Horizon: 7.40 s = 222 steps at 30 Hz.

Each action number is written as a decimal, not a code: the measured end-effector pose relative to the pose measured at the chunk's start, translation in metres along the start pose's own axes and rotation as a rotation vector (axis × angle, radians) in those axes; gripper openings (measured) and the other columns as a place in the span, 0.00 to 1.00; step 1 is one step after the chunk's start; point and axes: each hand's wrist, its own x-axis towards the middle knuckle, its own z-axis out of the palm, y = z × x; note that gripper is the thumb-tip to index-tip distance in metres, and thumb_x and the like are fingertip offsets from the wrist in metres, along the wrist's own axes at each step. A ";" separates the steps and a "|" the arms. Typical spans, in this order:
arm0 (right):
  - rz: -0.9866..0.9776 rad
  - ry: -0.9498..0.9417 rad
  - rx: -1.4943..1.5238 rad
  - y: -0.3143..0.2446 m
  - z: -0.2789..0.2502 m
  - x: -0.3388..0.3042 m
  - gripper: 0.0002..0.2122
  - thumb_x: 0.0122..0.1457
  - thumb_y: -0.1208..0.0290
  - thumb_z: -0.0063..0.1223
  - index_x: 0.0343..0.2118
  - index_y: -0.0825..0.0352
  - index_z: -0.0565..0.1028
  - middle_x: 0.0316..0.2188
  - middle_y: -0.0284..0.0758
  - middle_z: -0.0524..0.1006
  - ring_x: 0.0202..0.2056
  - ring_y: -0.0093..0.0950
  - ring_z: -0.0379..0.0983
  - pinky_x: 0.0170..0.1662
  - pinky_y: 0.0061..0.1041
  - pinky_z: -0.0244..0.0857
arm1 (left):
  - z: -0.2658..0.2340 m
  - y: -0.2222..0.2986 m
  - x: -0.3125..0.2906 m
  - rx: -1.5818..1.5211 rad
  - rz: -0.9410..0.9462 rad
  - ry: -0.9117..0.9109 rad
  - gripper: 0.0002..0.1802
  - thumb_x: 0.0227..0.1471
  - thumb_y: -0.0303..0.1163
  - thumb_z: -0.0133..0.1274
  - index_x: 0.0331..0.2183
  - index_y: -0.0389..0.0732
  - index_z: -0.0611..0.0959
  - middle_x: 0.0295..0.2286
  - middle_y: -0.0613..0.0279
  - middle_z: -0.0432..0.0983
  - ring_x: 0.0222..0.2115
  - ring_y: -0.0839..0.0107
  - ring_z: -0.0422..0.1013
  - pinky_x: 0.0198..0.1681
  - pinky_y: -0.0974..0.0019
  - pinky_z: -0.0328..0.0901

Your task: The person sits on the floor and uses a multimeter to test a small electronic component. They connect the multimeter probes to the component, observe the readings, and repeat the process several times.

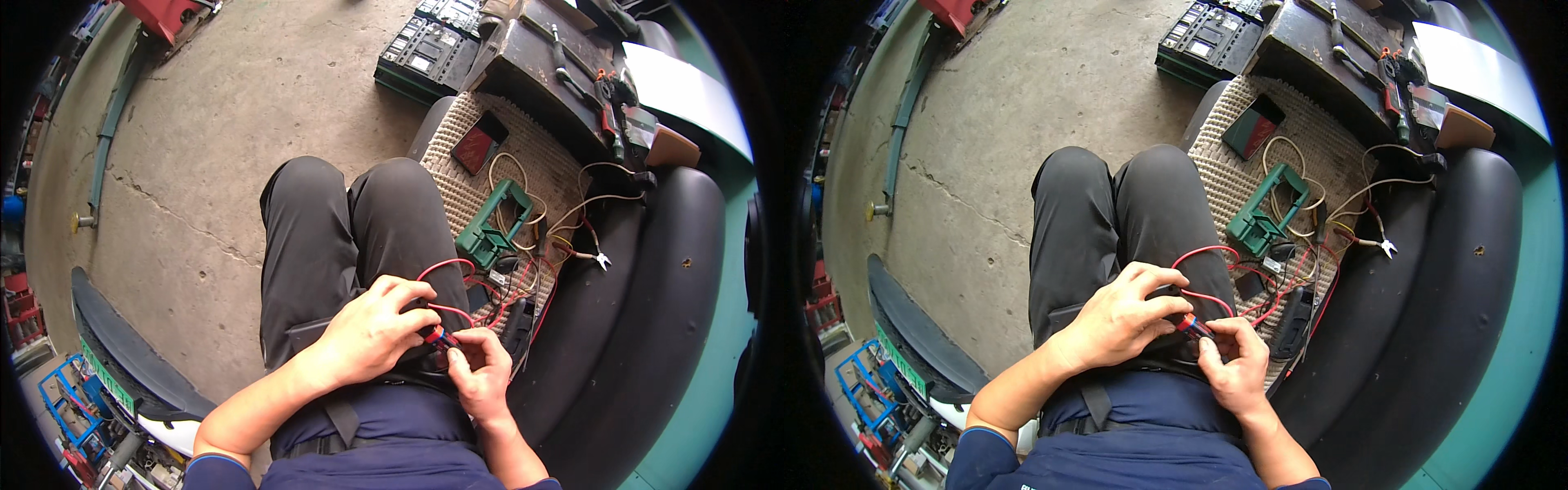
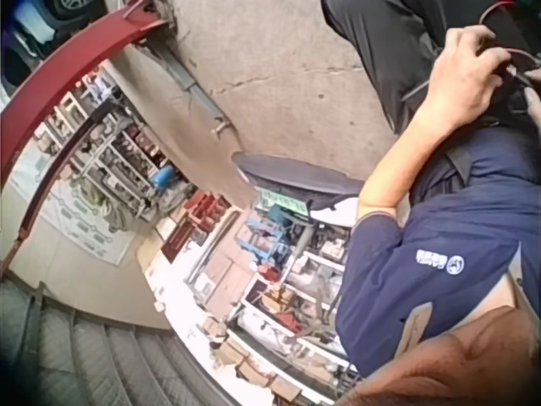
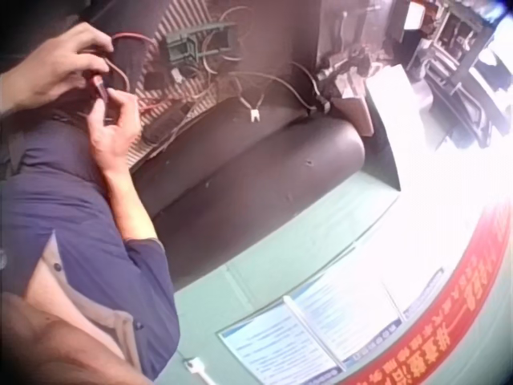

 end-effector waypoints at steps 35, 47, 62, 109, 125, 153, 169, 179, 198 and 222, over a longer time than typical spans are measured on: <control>-0.063 -0.484 -0.087 -0.003 -0.019 0.066 0.10 0.70 0.71 0.63 0.49 0.70 0.86 0.34 0.33 0.80 0.33 0.24 0.76 0.38 0.25 0.70 | -0.001 -0.033 0.020 -0.168 0.173 -0.140 0.12 0.50 0.26 0.72 0.36 0.43 0.86 0.33 0.68 0.80 0.42 0.58 0.75 0.72 0.39 0.62; 0.259 -0.508 0.106 -0.012 -0.021 0.075 0.11 0.78 0.63 0.57 0.52 0.66 0.80 0.29 0.26 0.79 0.25 0.14 0.71 0.28 0.18 0.67 | -0.004 -0.018 0.021 0.009 0.212 -0.113 0.17 0.50 0.28 0.72 0.44 0.46 0.89 0.44 0.63 0.80 0.47 0.56 0.75 0.60 0.51 0.72; 0.340 -0.561 0.163 -0.018 -0.017 0.088 0.11 0.80 0.64 0.53 0.44 0.66 0.81 0.27 0.23 0.77 0.25 0.11 0.65 0.27 0.19 0.58 | 0.005 -0.017 0.020 0.289 0.470 0.115 0.11 0.49 0.29 0.68 0.37 0.44 0.90 0.38 0.65 0.82 0.43 0.61 0.78 0.54 0.53 0.77; 0.177 0.478 -0.400 0.149 -0.175 0.096 0.12 0.64 0.74 0.70 0.48 0.72 0.86 0.42 0.36 0.89 0.43 0.25 0.84 0.51 0.28 0.77 | 0.003 -0.003 0.002 0.372 0.229 0.057 0.10 0.48 0.29 0.70 0.36 0.49 0.90 0.31 0.71 0.80 0.32 0.66 0.74 0.35 0.59 0.67; -0.151 0.083 -1.025 0.114 -0.104 0.148 0.20 0.58 0.68 0.72 0.53 0.67 0.84 0.52 0.43 0.80 0.58 0.47 0.75 0.63 0.44 0.71 | 0.014 0.026 0.004 0.111 -0.188 0.222 0.09 0.55 0.23 0.70 0.39 0.36 0.88 0.31 0.57 0.83 0.32 0.55 0.77 0.39 0.54 0.71; -0.144 -0.312 -0.212 -0.038 -0.012 0.039 0.19 0.67 0.77 0.68 0.59 0.70 0.80 0.44 0.39 0.83 0.42 0.27 0.83 0.47 0.27 0.77 | -0.003 0.010 -0.001 -0.054 -0.223 0.050 0.21 0.57 0.23 0.69 0.53 0.39 0.89 0.33 0.59 0.85 0.33 0.60 0.78 0.41 0.59 0.74; -0.103 -0.269 -0.122 -0.031 -0.013 0.030 0.16 0.60 0.78 0.68 0.46 0.69 0.72 0.35 0.31 0.82 0.34 0.18 0.77 0.39 0.24 0.73 | -0.003 0.004 -0.007 -0.088 -0.200 0.076 0.21 0.56 0.25 0.70 0.52 0.40 0.89 0.35 0.61 0.86 0.36 0.60 0.80 0.44 0.57 0.74; 0.104 -0.462 0.315 -0.029 -0.012 0.039 0.16 0.62 0.80 0.69 0.46 0.65 0.72 0.51 0.37 0.75 0.46 0.21 0.75 0.51 0.23 0.72 | 0.002 0.001 -0.009 -0.079 -0.166 0.103 0.20 0.56 0.26 0.70 0.51 0.39 0.88 0.35 0.61 0.86 0.36 0.59 0.80 0.43 0.56 0.74; -0.096 -0.222 0.113 -0.008 -0.002 0.038 0.19 0.62 0.88 0.68 0.55 0.70 0.76 0.55 0.40 0.79 0.56 0.29 0.80 0.62 0.30 0.75 | 0.006 0.006 -0.007 -0.042 -0.157 0.094 0.21 0.54 0.25 0.71 0.50 0.39 0.88 0.34 0.61 0.85 0.36 0.57 0.78 0.44 0.54 0.73; -0.023 -0.333 0.192 -0.011 -0.017 0.049 0.21 0.65 0.87 0.64 0.60 0.72 0.75 0.60 0.44 0.81 0.58 0.30 0.81 0.65 0.32 0.74 | 0.010 -0.005 0.008 -0.069 -0.018 0.097 0.13 0.51 0.24 0.72 0.39 0.41 0.86 0.33 0.60 0.83 0.35 0.56 0.76 0.44 0.54 0.72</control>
